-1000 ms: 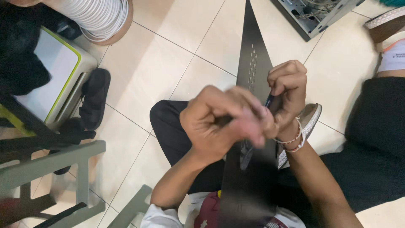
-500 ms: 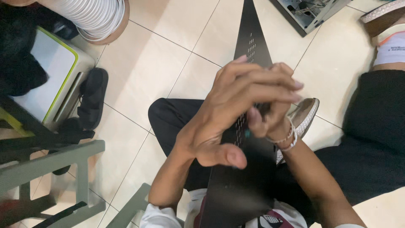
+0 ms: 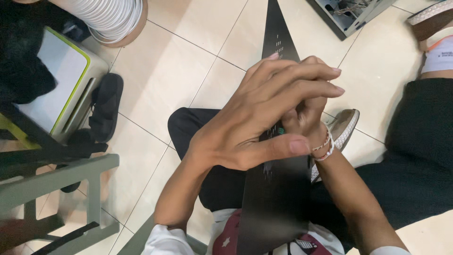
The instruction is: The person uses a toothbrush to scrub a metal computer panel and the back of a computer case, removing dust from the vents and surfaces.
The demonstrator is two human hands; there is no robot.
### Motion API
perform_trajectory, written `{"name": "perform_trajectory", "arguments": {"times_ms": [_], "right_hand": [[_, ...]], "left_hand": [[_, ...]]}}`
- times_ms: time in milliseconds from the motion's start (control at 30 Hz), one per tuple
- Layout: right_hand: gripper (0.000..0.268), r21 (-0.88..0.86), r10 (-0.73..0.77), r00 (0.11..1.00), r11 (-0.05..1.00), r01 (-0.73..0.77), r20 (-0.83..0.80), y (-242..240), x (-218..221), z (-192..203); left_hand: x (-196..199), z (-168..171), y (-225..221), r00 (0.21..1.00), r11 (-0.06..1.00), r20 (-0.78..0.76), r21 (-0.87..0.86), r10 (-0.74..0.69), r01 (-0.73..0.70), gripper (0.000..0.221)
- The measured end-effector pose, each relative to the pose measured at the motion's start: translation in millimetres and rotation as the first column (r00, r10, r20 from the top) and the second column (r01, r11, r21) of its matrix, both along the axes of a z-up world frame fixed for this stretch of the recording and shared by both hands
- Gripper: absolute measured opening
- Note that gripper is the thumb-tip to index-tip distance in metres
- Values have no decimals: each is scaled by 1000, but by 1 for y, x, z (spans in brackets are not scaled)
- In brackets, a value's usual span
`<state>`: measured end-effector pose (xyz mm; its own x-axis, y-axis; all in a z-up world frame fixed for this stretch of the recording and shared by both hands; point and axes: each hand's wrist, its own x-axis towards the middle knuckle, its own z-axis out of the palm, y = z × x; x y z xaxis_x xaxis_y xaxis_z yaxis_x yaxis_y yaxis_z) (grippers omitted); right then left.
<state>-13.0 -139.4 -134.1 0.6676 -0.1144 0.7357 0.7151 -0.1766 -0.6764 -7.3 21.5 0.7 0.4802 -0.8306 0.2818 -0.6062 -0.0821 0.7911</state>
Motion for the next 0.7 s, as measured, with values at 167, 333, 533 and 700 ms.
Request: {"name": "perform_trajectory", "arguments": {"times_ms": [167, 333, 533, 700], "right_hand": [[54, -2, -11, 1000, 1000, 11, -5, -5, 1, -1], [54, -2, -9, 1000, 1000, 9, -16, -5, -1, -1], [55, -3, -11, 1000, 1000, 11, -26, -8, 2, -6], [55, 1, -11, 999, 1000, 11, -38, -10, 8, -34]], "left_hand": [[2, 2, -3, 999, 1000, 40, 0, -3, 3, 59], [7, -3, -10, 997, 1000, 73, -21, -9, 10, 66], [20, -7, -17, 998, 1000, 69, 15, 3, -5, 63], [28, -12, -27, 997, 998, 52, -29, -60, 62, 59]]}}
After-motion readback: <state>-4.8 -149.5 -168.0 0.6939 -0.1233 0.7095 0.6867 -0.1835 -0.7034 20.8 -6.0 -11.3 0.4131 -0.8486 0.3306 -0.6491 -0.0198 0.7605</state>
